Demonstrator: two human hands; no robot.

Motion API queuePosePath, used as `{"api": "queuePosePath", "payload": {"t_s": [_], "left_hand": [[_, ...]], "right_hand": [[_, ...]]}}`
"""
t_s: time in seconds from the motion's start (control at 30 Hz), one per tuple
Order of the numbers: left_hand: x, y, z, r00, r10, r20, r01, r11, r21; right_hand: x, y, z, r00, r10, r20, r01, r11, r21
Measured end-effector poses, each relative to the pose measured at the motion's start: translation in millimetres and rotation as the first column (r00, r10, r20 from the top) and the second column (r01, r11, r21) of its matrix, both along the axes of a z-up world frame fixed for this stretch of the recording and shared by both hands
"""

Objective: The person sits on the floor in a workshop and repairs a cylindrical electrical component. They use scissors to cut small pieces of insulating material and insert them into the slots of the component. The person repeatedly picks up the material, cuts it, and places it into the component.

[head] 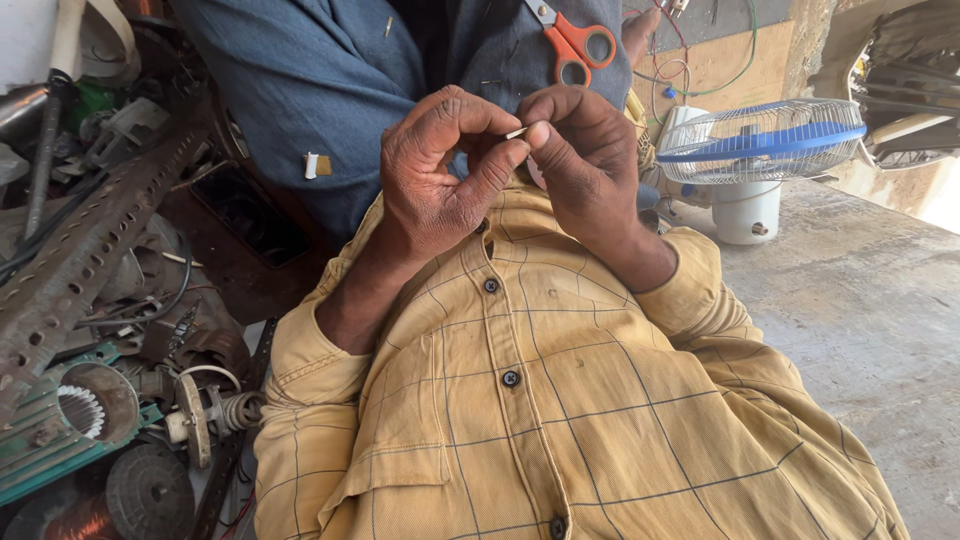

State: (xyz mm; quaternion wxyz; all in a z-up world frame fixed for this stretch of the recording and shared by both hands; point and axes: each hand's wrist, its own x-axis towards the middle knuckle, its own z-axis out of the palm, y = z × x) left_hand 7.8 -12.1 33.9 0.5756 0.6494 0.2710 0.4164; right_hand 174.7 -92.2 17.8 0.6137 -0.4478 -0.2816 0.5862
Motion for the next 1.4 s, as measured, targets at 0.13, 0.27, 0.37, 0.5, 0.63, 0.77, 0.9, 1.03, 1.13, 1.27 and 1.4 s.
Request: {"api": "queuePosePath", "payload": {"t_s": [0.13,0.27,0.37,0.5,0.63,0.77,0.9,1.03,1.13,1.27,1.4], "left_hand": [[2,-4,-6,0.994,-0.005,0.109,0.014,0.997,-0.082],[4,-11,-12,0.99,0.026,0.142,-0.006,0.991,-0.134],[2,-12,-18,0.98,-0.002,0.197,0.042,0.979,-0.199],[2,-12,-27,0.936,-0.026,0.35,0.188,0.878,-0.439],[3,-11,-20,0.893,-0.019,0.45,0.334,0.698,-0.633],[4,-7,19,0.904,-0.123,0.409,0.379,0.673,-0.636],[-5,-25,84,0.973,-0.224,0.054,0.224,0.975,0.015],[-13,-33,111,0.818,-0.553,0.16,0.463,0.797,0.389],[-20,-64,100,0.663,-0.71,0.239,0.561,0.682,0.47],[114,-170,63,-0.586,0.114,0.802,0.809,0.02,0.588],[144,-188,81,-0.728,0.354,0.587,0.659,0.125,0.742]], "right_hand": [[-1,1,3,1.0,-0.001,-0.013,0.001,1.0,-0.008],[-1,2,4,1.0,0.015,0.028,-0.015,1.0,0.011],[-3,1,4,0.997,0.024,0.075,-0.027,0.999,0.044],[-9,1,2,0.978,-0.018,0.206,-0.012,0.99,0.143],[-4,-2,11,0.948,-0.036,0.315,-0.018,0.985,0.169],[2,-3,40,0.851,-0.094,0.517,-0.057,0.962,0.268],[13,-5,94,0.741,-0.27,0.615,-0.105,0.858,0.503],[-8,-9,142,0.845,-0.463,0.269,0.047,0.565,0.824],[-22,-5,156,0.86,-0.493,0.131,0.12,0.445,0.888],[-29,-6,158,0.869,-0.492,0.053,0.187,0.425,0.886],[-31,-13,159,0.867,-0.498,0.017,0.231,0.432,0.872]]}}
